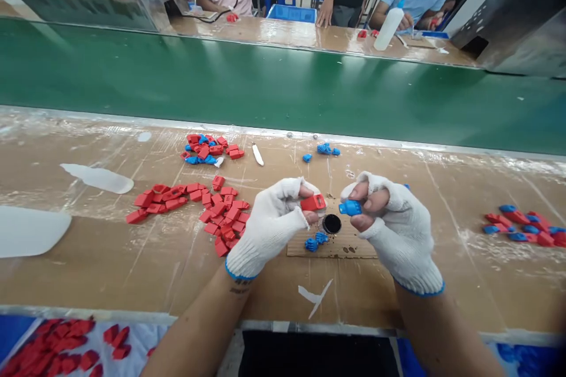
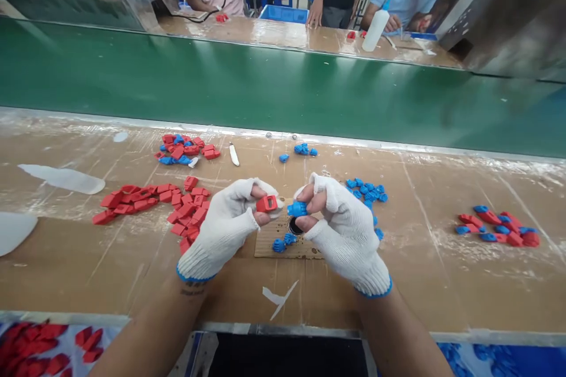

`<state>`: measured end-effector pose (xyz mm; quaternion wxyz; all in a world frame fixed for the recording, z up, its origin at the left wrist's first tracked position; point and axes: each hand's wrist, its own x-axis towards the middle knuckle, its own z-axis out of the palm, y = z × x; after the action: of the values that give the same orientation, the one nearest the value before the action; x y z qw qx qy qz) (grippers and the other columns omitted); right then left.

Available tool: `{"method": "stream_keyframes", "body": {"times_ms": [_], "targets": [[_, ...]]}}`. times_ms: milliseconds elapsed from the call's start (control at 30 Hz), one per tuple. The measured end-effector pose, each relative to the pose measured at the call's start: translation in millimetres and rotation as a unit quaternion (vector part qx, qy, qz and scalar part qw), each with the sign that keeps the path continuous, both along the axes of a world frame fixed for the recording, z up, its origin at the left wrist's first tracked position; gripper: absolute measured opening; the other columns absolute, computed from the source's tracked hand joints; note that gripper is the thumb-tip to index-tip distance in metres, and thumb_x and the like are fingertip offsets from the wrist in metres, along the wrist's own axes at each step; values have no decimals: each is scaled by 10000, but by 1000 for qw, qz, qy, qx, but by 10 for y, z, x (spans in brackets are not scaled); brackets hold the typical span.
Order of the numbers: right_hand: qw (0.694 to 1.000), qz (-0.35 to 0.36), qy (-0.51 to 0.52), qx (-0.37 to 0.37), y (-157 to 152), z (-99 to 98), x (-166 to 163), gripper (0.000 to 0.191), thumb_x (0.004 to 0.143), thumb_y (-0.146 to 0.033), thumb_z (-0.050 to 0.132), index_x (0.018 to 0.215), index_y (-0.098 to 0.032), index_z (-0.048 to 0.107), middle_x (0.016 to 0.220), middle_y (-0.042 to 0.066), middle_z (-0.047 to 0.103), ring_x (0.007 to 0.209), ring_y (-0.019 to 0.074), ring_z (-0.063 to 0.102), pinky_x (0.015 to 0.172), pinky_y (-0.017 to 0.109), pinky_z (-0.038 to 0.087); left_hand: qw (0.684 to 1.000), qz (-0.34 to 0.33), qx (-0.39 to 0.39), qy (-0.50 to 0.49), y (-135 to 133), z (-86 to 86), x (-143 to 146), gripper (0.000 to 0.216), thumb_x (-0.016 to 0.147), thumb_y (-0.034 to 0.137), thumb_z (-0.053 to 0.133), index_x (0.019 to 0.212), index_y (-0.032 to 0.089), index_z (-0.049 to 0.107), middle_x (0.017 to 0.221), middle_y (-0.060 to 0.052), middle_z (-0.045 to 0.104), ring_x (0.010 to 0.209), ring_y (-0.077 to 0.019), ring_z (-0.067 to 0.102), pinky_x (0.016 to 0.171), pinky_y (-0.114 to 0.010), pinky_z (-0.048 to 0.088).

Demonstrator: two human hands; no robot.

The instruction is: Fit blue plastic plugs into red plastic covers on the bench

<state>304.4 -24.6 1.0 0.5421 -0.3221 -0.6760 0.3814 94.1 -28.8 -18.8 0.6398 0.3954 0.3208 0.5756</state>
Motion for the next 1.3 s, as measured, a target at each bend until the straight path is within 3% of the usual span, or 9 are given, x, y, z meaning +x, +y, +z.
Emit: {"method": "stream_keyframes", "body": {"times_ms": [200,433,567,667,900,1167,1300], "targets": [[999,18,28,-10,-42,-30,-27,251,897,-48,776,951,-263,658,1074,11,707,1025,221,739,902,421,629,997,-34,53,50,-44,-37,63,171,848,221,898,967,199,776,983,-43,794,875,-150,717,798,-270,612],[1000,5,-16,4,-31,-31,-16,229,914,-99,793,936,-259,631,1045,19,718,1001,233,742,871,427,630,997,-31,42,55,-64,-53,62,237,841,284,909,982,196,741,999,-68,813,870,-212,771,764,-327,651],[1000,-12,0,1,-37,-26,-31,234,893,-94,791,909,-259,627,1023,16,722,971,230,747,848,417,640,993,-57,41,92,-86,4,38,313,969,477,787,1060,188,711,853,-59,752,731,-180,711,681,-301,599],[1000,-29,7,10,-42,-18,-57,230,879,-91,786,894,-260,631,1006,20,730,958,230,740,842,425,646,995,-77,30,63,-121,-10,60,369,1030,557,674,1147,209,634,755,-13,681,625,-152,650,605,-269,528],[999,-22,-13,38,-43,5,-128,224,897,-100,778,856,-261,628,976,7,734,883,199,733,780,376,632,992,-123,-11,-27,-154,-86,208,392,1090,603,509,945,239,502,587,93,393,424,-81,320,413,-195,315],[995,-2,-81,64,-36,10,-115,206,924,-91,746,894,-267,642,966,18,730,919,228,744,803,414,640,991,-122,-47,-32,-158,-51,230,441,1041,664,567,923,248,477,583,96,374,436,-85,306,413,-192,318],[985,8,-140,101,-33,90,-122,247,902,-36,692,823,-257,616,913,3,744,938,223,765,822,400,662,993,-99,-60,-25,-210,-40,263,401,1057,604,581,922,244,468,616,91,391,461,-66,270,438,-165,295]]}}
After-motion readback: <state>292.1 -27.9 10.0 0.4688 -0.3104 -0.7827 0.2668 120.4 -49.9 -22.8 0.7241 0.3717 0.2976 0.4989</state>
